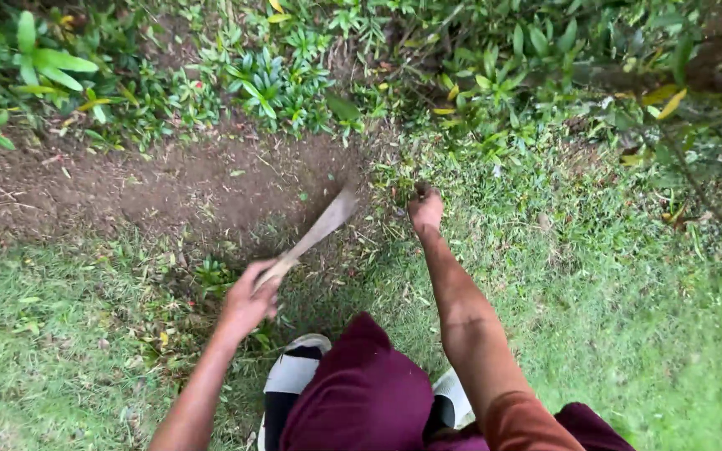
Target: The person uses a machete to scrape grass and soil from the ground while pulling up vegetation by hand. They move along the edge of a bush, clearing a narrow path of bare earth.
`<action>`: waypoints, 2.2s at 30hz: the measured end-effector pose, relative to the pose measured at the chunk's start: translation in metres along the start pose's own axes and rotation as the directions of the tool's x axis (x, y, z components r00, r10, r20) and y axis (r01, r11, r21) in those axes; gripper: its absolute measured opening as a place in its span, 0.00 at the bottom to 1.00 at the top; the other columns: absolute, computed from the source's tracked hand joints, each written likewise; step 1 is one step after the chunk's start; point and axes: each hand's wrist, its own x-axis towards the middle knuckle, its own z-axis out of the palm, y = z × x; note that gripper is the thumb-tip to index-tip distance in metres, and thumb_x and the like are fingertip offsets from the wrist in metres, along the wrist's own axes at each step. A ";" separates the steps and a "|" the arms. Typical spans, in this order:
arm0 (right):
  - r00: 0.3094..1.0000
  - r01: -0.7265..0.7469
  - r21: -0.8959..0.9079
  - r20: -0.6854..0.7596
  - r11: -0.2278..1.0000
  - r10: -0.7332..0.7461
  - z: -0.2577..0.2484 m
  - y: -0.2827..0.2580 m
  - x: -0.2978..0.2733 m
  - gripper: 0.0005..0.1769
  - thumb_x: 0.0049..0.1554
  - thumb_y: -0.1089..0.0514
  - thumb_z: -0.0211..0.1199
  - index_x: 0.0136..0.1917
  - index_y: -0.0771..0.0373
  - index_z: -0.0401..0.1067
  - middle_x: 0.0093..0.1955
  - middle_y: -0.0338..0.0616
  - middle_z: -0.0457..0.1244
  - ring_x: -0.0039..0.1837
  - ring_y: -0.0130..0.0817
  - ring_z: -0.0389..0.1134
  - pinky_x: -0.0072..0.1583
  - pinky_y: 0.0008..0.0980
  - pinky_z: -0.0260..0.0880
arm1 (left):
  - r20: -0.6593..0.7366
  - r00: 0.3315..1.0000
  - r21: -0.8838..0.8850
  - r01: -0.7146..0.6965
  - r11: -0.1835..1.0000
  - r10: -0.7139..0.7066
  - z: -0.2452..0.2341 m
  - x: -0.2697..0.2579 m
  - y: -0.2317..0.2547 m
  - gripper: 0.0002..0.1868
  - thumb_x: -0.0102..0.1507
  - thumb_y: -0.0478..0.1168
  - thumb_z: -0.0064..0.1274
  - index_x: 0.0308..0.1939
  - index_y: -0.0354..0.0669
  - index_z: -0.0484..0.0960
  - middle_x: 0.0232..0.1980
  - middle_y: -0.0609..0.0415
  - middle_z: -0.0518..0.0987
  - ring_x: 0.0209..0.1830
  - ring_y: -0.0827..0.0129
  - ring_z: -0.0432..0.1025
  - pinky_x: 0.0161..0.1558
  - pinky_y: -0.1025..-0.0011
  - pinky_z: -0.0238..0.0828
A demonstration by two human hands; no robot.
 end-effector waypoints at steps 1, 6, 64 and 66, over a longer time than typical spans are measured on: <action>1.000 0.008 0.037 0.013 0.999 -0.008 -0.005 -0.006 -0.001 0.14 0.54 0.62 0.65 0.54 0.63 0.78 0.52 0.53 0.71 0.54 0.45 0.73 0.59 0.39 0.72 | 0.007 1.000 0.042 0.029 0.999 -0.029 0.023 0.024 0.006 0.18 0.68 0.43 0.50 0.63 0.61 0.75 0.33 0.57 0.79 0.25 0.72 0.73 0.25 0.71 0.75; 0.967 -0.180 0.162 0.208 0.970 0.145 -0.032 -0.038 -0.020 0.18 0.59 0.63 0.56 0.62 0.58 0.76 0.54 0.45 0.71 0.52 0.38 0.74 0.56 0.35 0.75 | 0.005 0.933 0.168 -0.355 0.920 0.360 0.135 0.089 -0.027 0.09 0.71 0.46 0.52 0.56 0.61 0.78 0.32 0.56 0.81 0.28 0.68 0.73 0.28 0.67 0.70; 0.960 0.227 0.130 0.137 0.965 -0.244 -0.012 -0.116 0.018 0.25 0.55 0.63 0.62 0.66 0.60 0.71 0.67 0.56 0.62 0.63 0.49 0.65 0.63 0.40 0.69 | 0.057 0.998 -0.194 -0.020 0.981 0.032 0.058 0.099 -0.022 0.17 0.69 0.39 0.49 0.63 0.56 0.76 0.31 0.51 0.77 0.22 0.68 0.69 0.20 0.69 0.69; 0.935 0.306 0.113 0.151 0.945 -0.321 0.014 -0.105 0.024 0.24 0.56 0.62 0.64 0.66 0.60 0.72 0.65 0.57 0.63 0.61 0.50 0.66 0.61 0.42 0.70 | 0.076 0.997 -0.170 0.011 0.985 0.001 0.066 0.120 0.009 0.15 0.71 0.40 0.49 0.62 0.54 0.75 0.29 0.52 0.75 0.20 0.69 0.69 0.19 0.70 0.66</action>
